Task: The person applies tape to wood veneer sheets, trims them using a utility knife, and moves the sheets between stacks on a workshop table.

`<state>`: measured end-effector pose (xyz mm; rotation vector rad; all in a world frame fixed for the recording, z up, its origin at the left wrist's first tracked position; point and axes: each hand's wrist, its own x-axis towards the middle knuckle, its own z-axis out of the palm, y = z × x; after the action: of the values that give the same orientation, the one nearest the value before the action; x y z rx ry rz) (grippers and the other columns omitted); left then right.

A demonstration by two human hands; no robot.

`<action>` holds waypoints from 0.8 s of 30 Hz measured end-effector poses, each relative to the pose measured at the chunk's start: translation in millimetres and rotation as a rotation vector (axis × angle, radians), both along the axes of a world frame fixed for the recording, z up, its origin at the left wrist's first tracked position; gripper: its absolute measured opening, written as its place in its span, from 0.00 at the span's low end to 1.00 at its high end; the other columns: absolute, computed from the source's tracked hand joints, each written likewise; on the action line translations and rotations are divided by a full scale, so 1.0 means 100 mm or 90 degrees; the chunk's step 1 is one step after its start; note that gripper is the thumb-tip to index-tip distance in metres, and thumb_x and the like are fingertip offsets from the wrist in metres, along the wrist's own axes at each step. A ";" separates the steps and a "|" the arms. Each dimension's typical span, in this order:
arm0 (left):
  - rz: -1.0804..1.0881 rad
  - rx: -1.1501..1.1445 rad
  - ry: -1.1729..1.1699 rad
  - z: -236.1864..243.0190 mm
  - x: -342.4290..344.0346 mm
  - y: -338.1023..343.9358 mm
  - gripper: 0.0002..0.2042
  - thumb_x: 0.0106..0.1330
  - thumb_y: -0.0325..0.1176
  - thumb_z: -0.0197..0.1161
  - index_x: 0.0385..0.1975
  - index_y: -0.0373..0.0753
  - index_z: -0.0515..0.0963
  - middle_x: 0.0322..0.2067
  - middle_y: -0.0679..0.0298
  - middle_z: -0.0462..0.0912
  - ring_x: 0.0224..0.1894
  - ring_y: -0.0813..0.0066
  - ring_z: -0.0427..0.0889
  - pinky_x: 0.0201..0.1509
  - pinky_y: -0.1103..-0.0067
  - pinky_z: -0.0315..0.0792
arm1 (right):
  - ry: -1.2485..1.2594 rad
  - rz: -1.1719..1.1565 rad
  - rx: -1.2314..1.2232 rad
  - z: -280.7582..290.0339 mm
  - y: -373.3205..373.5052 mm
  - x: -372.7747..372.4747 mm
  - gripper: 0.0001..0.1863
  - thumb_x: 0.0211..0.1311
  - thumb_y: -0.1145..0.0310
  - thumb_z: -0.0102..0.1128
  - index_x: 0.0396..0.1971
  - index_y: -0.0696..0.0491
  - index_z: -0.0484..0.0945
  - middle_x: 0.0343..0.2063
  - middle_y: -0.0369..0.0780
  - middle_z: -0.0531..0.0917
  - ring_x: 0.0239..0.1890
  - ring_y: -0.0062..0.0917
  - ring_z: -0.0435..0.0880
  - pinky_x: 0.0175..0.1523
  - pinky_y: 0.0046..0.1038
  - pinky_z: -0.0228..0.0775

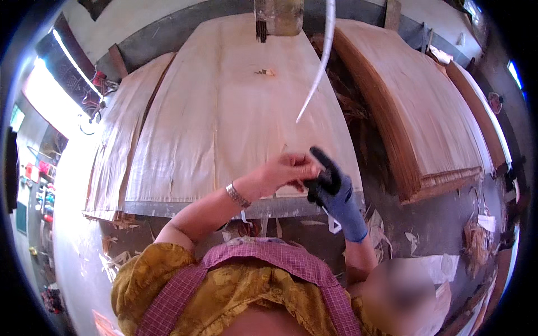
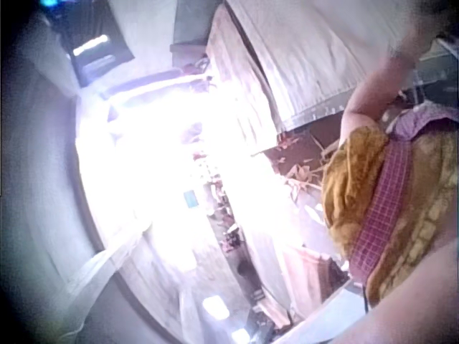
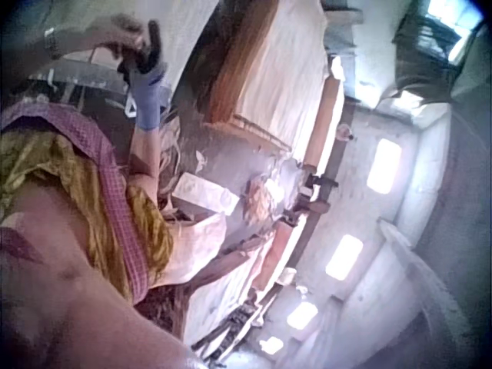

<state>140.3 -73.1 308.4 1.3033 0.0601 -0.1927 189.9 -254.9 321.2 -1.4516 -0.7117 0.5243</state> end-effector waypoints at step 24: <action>0.506 0.231 0.579 -3.49 -3.18 1.30 0.16 0.54 0.44 0.72 0.26 0.36 0.82 0.18 0.75 0.75 0.20 0.88 0.64 0.22 0.81 0.58 | -0.715 0.013 -0.892 -2.22 -0.24 -0.85 0.26 0.60 0.59 0.58 0.59 0.48 0.69 0.54 0.47 0.73 0.55 0.41 0.71 0.59 0.37 0.63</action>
<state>-177.7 56.8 -40.1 1.3563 1.4127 -0.0746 105.3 -278.9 99.4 -3.1461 -1.3211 0.0987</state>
